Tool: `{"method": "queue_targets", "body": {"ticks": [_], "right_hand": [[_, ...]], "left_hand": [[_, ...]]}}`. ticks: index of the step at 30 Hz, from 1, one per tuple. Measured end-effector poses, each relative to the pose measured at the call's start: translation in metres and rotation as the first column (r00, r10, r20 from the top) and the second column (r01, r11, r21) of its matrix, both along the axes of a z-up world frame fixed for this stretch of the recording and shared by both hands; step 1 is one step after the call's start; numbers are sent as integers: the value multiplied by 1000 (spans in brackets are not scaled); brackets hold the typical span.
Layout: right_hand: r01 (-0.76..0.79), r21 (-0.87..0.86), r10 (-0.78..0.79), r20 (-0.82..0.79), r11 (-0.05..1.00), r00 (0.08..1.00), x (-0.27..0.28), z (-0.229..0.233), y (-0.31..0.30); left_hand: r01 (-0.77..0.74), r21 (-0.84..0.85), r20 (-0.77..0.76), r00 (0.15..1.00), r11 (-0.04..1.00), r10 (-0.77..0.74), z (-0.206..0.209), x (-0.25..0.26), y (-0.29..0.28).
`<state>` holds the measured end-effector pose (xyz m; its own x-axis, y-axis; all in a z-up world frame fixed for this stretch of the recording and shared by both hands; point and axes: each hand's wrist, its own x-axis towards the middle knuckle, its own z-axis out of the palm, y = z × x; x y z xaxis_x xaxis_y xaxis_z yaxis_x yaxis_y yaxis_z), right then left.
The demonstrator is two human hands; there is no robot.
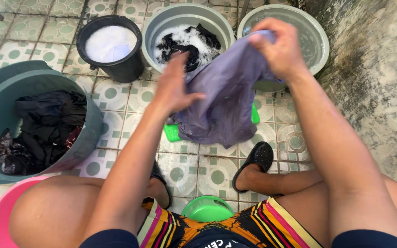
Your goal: Hand-washing clothes in basins with water, soap, and a washboard.
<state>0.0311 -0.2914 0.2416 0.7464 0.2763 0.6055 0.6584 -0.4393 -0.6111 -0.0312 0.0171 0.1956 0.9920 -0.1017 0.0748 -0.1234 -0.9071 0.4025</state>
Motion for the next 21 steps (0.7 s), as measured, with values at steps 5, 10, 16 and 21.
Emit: {"method": "queue_targets", "body": {"ticks": [5, 10, 16, 21], "right_hand": [[-209, -28, 208, -42, 977, 977, -17, 25, 55], [-405, 669, 631, -124, 624, 766, -14, -69, 42], [-366, 367, 504, -751, 855, 426, -43, -204, 58], [-438, -65, 288, -664, 897, 690, -48, -225, 70]], "left_hand": [[334, -602, 226, 942, 725, -247, 15, 16, -42], [267, -749, 243, 962, 606, -124, 45, 12, -30], [382, -757, 463, 886, 531, 24, 90, 10, -5], [566, -750, 632, 766, 342, 119, 146, 2, 7]]}}
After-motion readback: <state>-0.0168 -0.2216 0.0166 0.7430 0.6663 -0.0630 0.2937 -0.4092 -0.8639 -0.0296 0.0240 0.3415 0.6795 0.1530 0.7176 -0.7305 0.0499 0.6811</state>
